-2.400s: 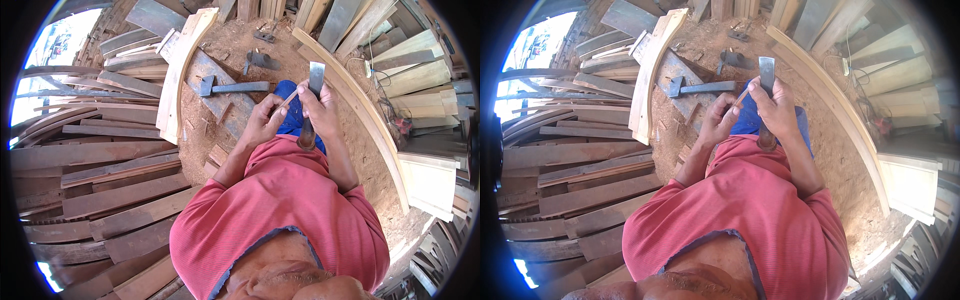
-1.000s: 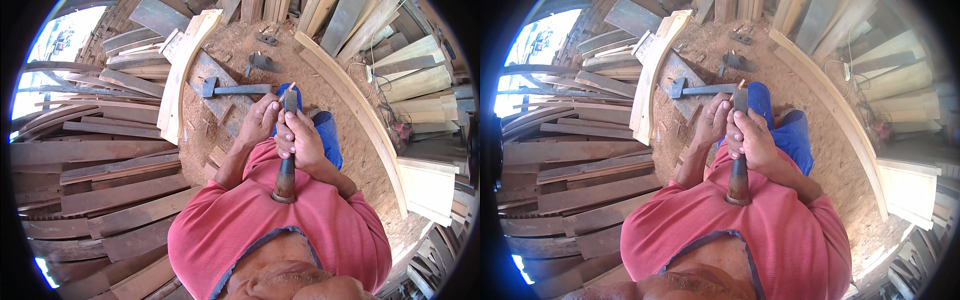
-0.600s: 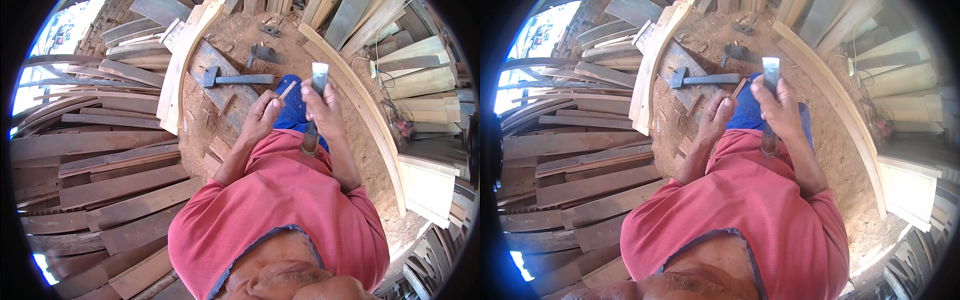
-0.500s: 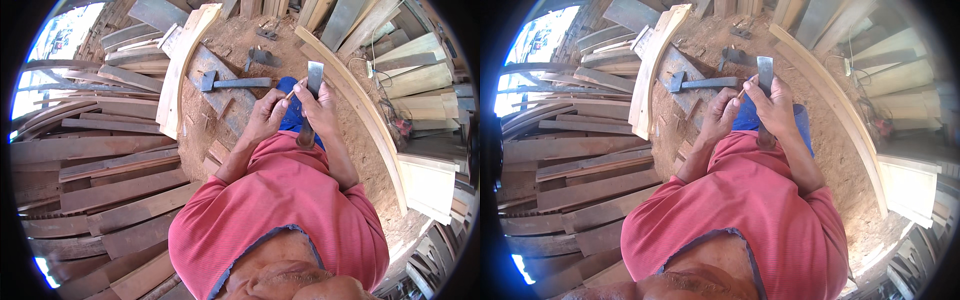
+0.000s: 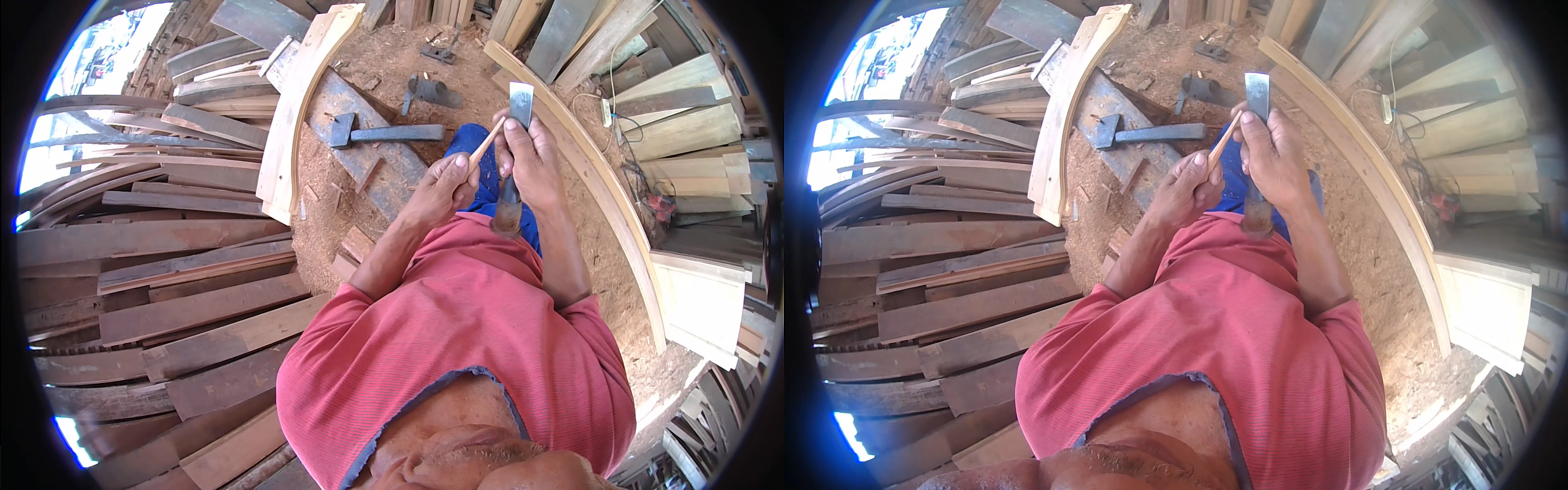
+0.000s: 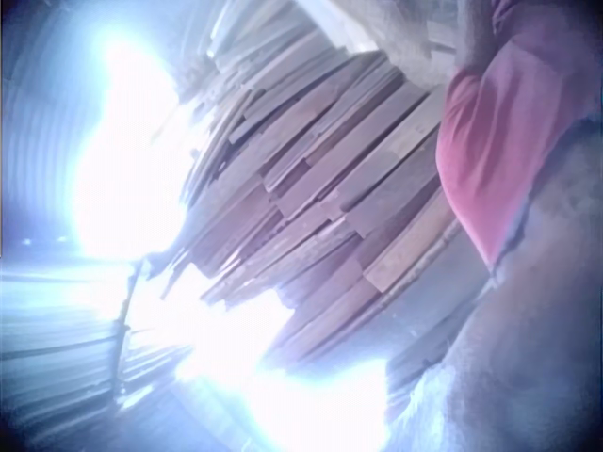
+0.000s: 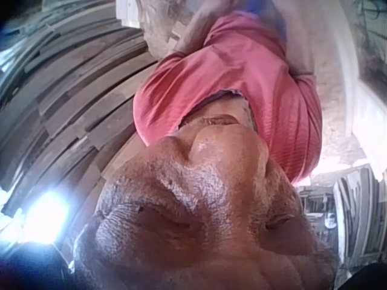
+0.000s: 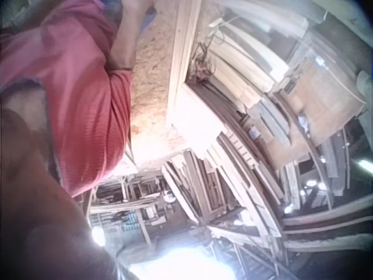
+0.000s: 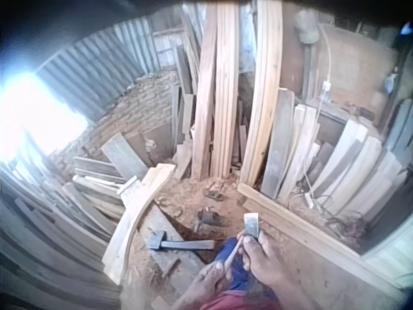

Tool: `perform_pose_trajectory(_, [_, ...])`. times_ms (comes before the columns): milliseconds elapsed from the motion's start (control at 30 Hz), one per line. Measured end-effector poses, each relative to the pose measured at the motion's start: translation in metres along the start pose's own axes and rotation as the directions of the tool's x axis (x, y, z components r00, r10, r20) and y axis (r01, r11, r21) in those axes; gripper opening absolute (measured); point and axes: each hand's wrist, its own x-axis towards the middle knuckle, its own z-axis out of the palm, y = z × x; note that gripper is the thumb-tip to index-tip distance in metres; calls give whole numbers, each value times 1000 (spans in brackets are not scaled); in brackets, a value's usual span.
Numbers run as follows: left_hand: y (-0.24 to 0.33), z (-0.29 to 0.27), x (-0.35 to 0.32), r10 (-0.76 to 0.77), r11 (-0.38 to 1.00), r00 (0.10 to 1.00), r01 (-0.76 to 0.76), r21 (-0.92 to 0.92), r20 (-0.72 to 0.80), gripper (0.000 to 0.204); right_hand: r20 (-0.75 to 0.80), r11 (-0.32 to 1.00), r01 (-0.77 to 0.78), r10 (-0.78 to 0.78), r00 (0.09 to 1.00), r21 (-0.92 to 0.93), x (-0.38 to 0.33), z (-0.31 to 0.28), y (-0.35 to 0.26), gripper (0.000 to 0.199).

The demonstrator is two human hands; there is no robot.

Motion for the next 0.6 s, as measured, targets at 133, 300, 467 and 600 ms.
perform_pose_trajectory(133, [7,1,21,131,991,983,-132,2,-125,38,-65,898,-82,122,990,431,-8,20,-2,19])
perform_pose_trajectory(300, [27,-3,36,122,990,938,-92,107,-323,36,276,666,-426,324,905,613,-32,51,0,18])
perform_pose_trajectory(467, [45,-13,24,427,720,898,-267,641,-106,36,381,636,-511,344,859,578,-51,65,8,18])
perform_pose_trajectory(600, [42,-18,10,530,534,846,-288,795,-50,37,361,686,-492,340,868,536,-53,68,-3,18])
